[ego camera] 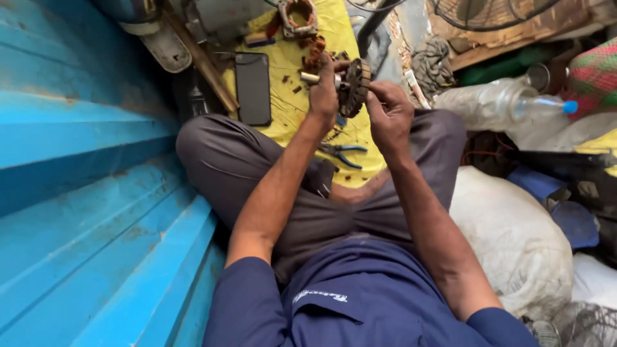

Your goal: The person sits on the ground and works on an electric motor rotor, using pliers and a screwdriver to pry and remove components from the motor and its housing, handling the rotor and shaft by hand and setting removed parts on the cloth beside them.

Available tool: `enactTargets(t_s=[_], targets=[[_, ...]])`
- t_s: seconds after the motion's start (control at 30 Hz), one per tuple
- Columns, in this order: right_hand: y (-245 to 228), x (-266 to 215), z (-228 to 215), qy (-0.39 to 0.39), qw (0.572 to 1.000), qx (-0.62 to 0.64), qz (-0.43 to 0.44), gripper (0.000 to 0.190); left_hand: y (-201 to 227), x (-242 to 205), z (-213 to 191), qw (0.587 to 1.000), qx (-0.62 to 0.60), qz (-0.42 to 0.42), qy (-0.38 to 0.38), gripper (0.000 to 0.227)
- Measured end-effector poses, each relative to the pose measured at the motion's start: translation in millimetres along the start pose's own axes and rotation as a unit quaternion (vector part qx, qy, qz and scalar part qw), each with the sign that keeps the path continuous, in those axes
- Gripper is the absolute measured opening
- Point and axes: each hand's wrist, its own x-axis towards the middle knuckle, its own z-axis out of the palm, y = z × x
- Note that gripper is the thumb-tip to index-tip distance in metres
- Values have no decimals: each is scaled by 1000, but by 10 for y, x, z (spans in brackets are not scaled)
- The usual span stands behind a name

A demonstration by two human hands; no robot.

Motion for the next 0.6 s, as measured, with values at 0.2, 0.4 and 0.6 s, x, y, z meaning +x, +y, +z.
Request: enactTargets(t_s=[0.2,0.4,0.6], targets=[[71,43,13,17,999,-15,-48,10,-99,135,-55,998,20,56,-16,74],[-97,153,-22,42,987,149,48,30,-241,161,-71,974,183,130,16,71],[76,223,-252,9,949,239,207,24,234,-274,246,829,423,361,54,40]])
